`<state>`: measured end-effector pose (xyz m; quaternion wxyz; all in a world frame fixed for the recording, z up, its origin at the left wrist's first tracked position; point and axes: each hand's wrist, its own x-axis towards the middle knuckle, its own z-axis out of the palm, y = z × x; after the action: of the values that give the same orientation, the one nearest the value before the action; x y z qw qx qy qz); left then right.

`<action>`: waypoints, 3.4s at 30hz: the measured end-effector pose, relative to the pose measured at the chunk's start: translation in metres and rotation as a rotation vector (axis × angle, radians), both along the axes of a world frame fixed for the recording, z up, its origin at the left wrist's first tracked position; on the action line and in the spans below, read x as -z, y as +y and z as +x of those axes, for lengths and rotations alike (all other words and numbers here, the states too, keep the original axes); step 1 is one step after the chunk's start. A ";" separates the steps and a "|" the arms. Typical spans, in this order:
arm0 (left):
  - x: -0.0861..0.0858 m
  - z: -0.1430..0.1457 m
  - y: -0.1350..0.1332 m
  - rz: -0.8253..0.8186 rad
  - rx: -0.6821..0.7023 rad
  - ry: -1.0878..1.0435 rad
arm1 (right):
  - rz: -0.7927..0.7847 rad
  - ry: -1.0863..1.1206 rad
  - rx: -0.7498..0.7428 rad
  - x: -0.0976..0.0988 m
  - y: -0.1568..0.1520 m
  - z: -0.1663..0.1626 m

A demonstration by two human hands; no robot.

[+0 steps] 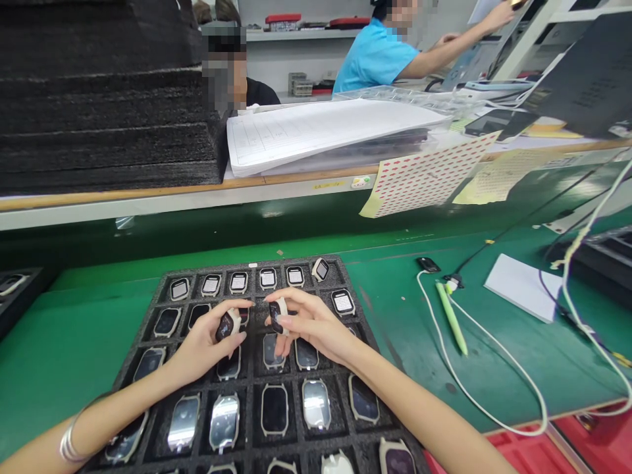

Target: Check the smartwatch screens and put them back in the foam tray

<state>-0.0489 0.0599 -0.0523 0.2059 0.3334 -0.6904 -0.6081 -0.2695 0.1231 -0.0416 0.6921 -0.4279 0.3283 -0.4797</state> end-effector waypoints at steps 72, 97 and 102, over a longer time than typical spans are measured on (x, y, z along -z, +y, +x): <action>0.018 -0.001 -0.002 0.399 -0.014 0.364 | 0.060 0.223 0.098 0.007 0.001 0.007; 0.005 -0.009 -0.009 0.343 -0.084 0.354 | -0.608 1.471 0.200 0.018 -0.005 -0.038; 0.007 -0.010 -0.011 0.342 -0.087 0.354 | -0.594 1.467 0.160 0.019 -0.002 -0.042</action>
<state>-0.0588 0.0491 -0.0592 0.2901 0.2811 -0.5155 -0.7557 -0.3111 0.1209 -0.0610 0.1197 -0.7764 0.5886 -0.1911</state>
